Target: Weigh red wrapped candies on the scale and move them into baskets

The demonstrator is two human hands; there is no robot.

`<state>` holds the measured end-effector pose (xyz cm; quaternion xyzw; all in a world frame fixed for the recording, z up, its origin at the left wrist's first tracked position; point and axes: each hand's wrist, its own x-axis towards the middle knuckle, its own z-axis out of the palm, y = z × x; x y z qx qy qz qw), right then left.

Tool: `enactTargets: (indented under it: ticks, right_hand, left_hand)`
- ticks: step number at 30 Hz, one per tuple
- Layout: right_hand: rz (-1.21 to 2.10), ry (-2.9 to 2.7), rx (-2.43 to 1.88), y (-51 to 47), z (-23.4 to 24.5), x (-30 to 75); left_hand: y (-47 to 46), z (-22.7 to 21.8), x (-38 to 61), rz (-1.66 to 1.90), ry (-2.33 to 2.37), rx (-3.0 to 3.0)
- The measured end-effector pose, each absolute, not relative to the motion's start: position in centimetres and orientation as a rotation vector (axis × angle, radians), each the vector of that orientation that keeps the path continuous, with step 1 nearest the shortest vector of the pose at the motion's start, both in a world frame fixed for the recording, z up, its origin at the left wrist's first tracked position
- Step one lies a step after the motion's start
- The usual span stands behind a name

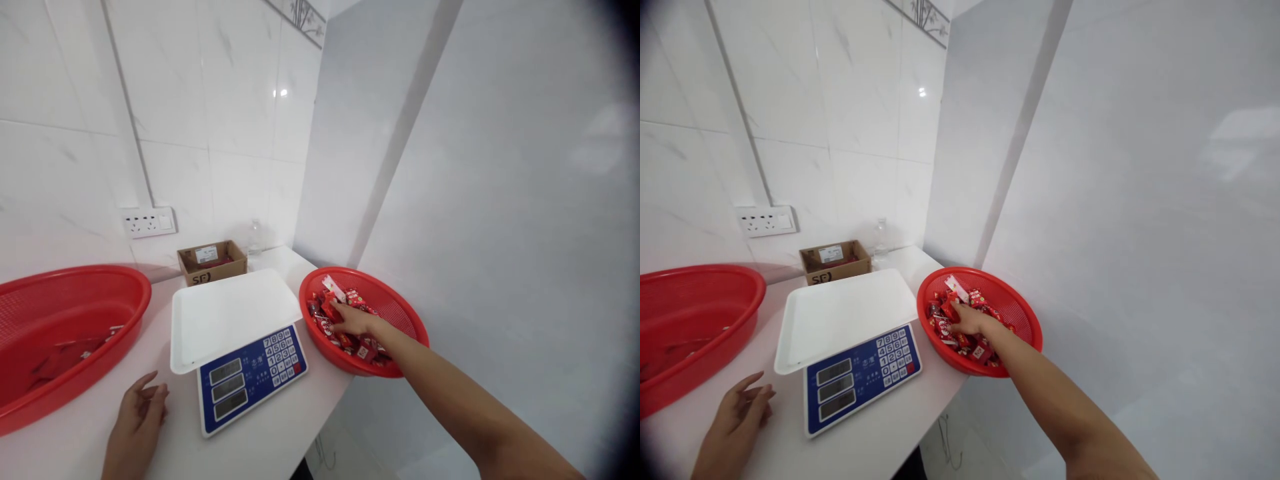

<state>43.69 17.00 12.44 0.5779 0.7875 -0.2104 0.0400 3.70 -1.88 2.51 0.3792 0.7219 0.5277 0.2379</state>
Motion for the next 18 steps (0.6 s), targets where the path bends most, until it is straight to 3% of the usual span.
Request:
enactTargets:
  ticks: [13,18]
  right_hand:
    - [-0.164,2.308,2.166,18.4,13.6,44.5]
    - [-0.393,2.447,1.863,17.2,13.2,42.3]
  left_hand:
    - [-1.7,2.6,4.0,1.363,1.95,1.007]
    - [-1.7,2.8,4.0,1.359,1.951,0.976]
